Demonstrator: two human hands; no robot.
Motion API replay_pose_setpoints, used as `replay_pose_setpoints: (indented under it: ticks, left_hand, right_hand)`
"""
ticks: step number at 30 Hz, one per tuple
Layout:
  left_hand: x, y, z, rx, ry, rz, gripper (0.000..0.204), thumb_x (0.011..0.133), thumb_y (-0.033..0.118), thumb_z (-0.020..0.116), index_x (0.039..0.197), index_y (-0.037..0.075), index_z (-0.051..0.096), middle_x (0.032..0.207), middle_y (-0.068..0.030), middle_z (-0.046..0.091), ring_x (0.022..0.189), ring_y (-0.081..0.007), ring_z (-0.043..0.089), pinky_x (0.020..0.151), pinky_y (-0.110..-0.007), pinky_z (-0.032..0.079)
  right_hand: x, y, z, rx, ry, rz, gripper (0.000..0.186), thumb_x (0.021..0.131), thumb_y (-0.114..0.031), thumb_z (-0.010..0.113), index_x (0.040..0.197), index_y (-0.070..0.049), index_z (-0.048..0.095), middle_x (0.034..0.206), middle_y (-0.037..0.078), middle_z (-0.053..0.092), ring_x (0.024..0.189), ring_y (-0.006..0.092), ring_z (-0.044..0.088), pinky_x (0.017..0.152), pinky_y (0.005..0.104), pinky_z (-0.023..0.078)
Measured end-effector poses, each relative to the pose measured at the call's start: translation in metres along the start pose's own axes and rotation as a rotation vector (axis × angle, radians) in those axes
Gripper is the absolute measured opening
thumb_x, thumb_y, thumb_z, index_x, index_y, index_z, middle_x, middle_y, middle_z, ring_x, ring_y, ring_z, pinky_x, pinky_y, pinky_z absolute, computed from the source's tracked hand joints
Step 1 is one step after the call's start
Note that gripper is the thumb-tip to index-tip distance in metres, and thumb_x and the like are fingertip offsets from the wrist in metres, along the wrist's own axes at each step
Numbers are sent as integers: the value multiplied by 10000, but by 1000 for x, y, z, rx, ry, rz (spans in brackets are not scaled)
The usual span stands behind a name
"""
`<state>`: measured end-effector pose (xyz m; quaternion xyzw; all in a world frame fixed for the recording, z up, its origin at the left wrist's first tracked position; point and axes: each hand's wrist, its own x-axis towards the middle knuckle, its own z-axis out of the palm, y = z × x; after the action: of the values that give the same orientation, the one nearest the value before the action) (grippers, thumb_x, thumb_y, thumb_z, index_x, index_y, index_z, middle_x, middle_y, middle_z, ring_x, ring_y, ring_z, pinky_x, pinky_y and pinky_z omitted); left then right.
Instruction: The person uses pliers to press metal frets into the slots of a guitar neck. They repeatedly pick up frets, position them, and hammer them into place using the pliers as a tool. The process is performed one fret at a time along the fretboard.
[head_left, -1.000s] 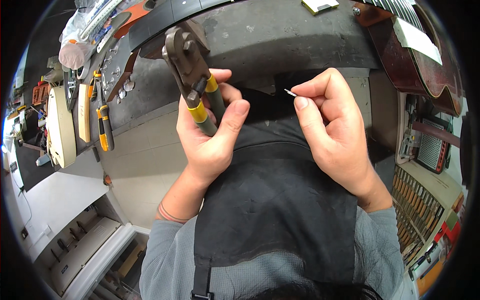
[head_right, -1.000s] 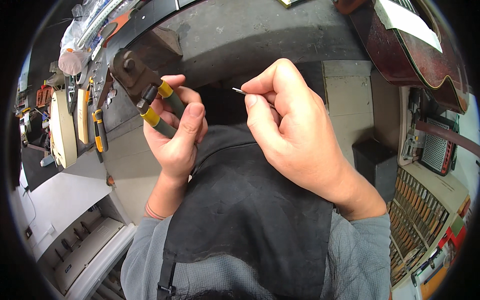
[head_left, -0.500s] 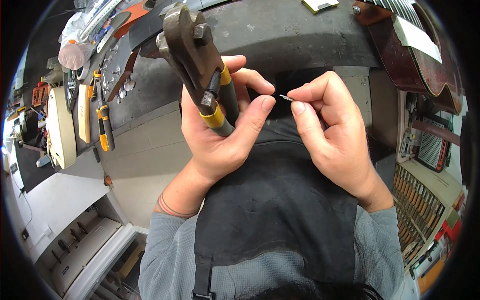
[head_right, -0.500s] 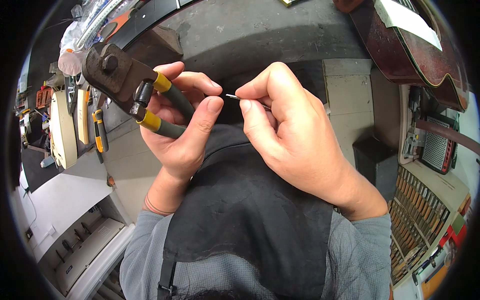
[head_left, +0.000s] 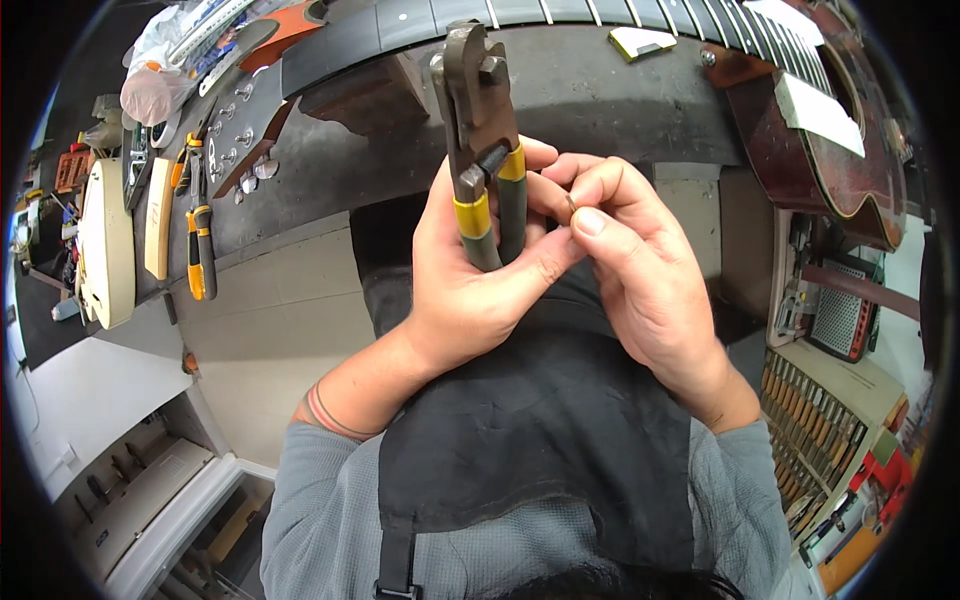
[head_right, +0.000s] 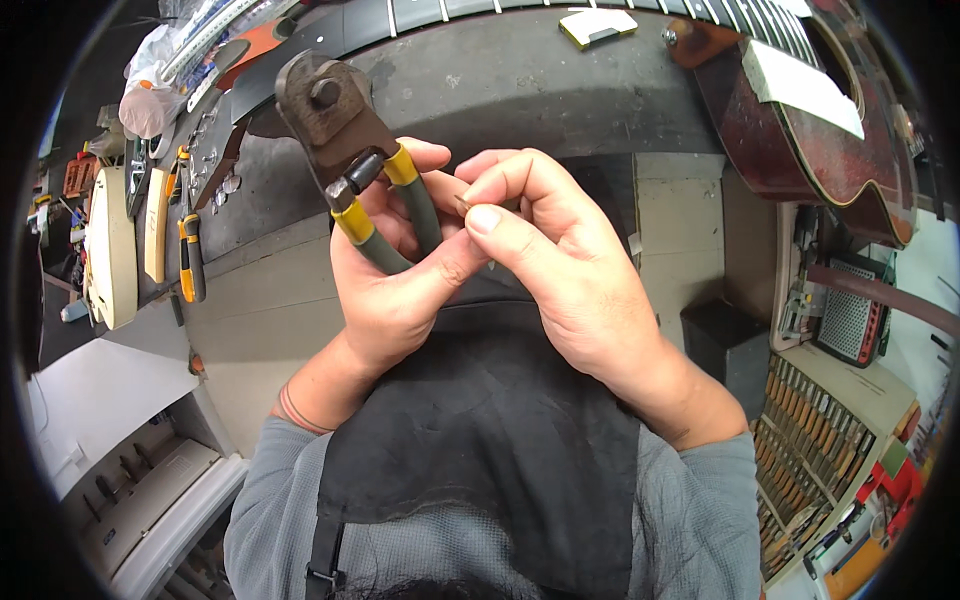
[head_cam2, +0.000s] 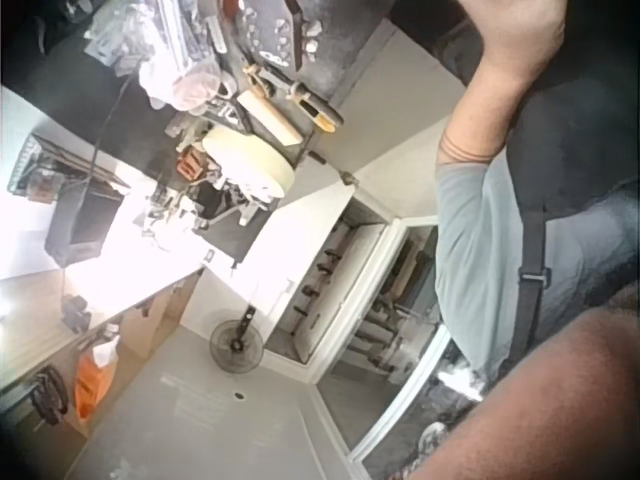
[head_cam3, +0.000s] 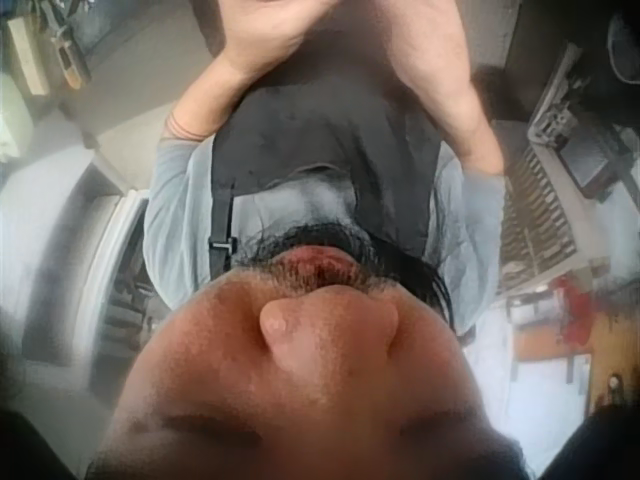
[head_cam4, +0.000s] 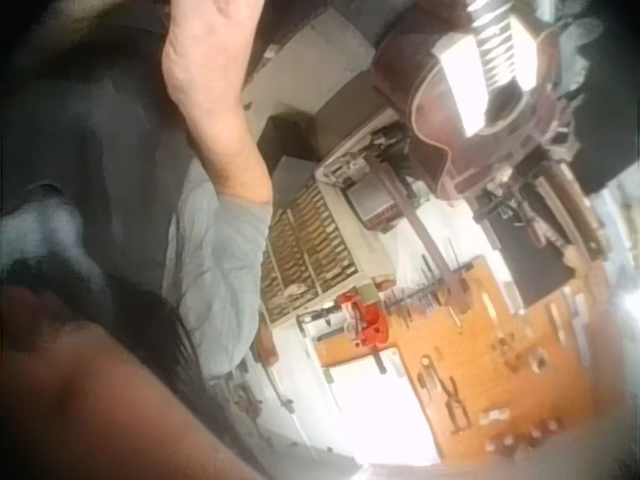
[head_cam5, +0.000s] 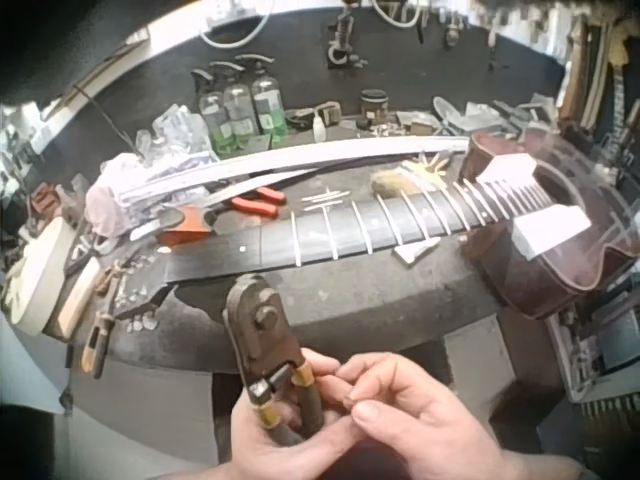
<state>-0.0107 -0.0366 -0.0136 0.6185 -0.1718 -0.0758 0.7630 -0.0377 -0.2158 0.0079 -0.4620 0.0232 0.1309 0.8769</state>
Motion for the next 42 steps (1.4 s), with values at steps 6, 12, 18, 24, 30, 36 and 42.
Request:
replay_pose_setpoints:
  ticks: [6, 12, 18, 24, 30, 36, 42]
  left_hand:
    - [10, 22, -3, -398, 16, -254, 630, 931, -43, 820, 1438, 42, 456, 981, -173, 738, 677, -136, 650, 467, -246, 425]
    - [10, 33, -14, -495, -57, -359, 672, 929, -24, 824, 1469, 44, 430, 943, -183, 741, 676, -154, 673, 477, -242, 432]
    - [10, 32, -29, -546, -111, -381, 671, 940, -19, 826, 1474, 89, 433, 935, -171, 764, 655, -130, 653, 490, -238, 420]
    - [16, 32, -45, -606, -137, -374, 648, 936, -33, 825, 1446, 66, 438, 959, -176, 772, 647, -126, 651, 515, -241, 447]
    - [16, 2, -67, -129, -191, 33, 451, 971, 3, 822, 1365, 46, 607, 1069, -112, 760, 920, -171, 733, 794, -341, 580]
    - [40, -12, -97, 168, -463, 237, 402, 884, 43, 818, 1268, 91, 711, 991, -80, 756, 838, -312, 763, 699, -422, 602]
    - [46, -23, -106, -15, -521, 189, 391, 938, 52, 805, 1307, 76, 679, 973, -94, 725, 874, -319, 754, 738, -428, 596]
  right_hand:
    - [4, -13, -26, -517, -209, -269, 669, 980, -91, 732, 1581, -23, 449, 1471, 134, 602, 1323, 238, 617, 1125, 412, 487]
    - [11, -24, -28, -810, -372, -470, 759, 874, -151, 840, 1554, -10, 534, 1432, 177, 608, 1264, 298, 617, 1048, 420, 513]
    - [17, -31, -14, -944, -398, -487, 764, 829, -129, 897, 1512, -5, 577, 1401, 195, 620, 1257, 321, 618, 1038, 433, 530]
    - [29, -36, 0, -1038, -395, -472, 742, 776, -170, 941, 1435, -15, 639, 1358, 190, 655, 1259, 353, 645, 1077, 465, 523]
    - [63, -89, 27, -1395, -228, -651, 713, 780, -359, 937, 1361, -16, 704, 1291, 184, 684, 1192, 336, 661, 1031, 438, 529]
    - [124, -126, 62, -1923, -340, -646, 723, 812, -522, 877, 1286, -1, 717, 1349, 200, 666, 1335, 371, 610, 1162, 517, 455]
    - [152, -124, 74, -2074, -416, -538, 694, 822, -533, 860, 1268, -18, 728, 1363, 190, 678, 1369, 413, 596, 1197, 571, 430]
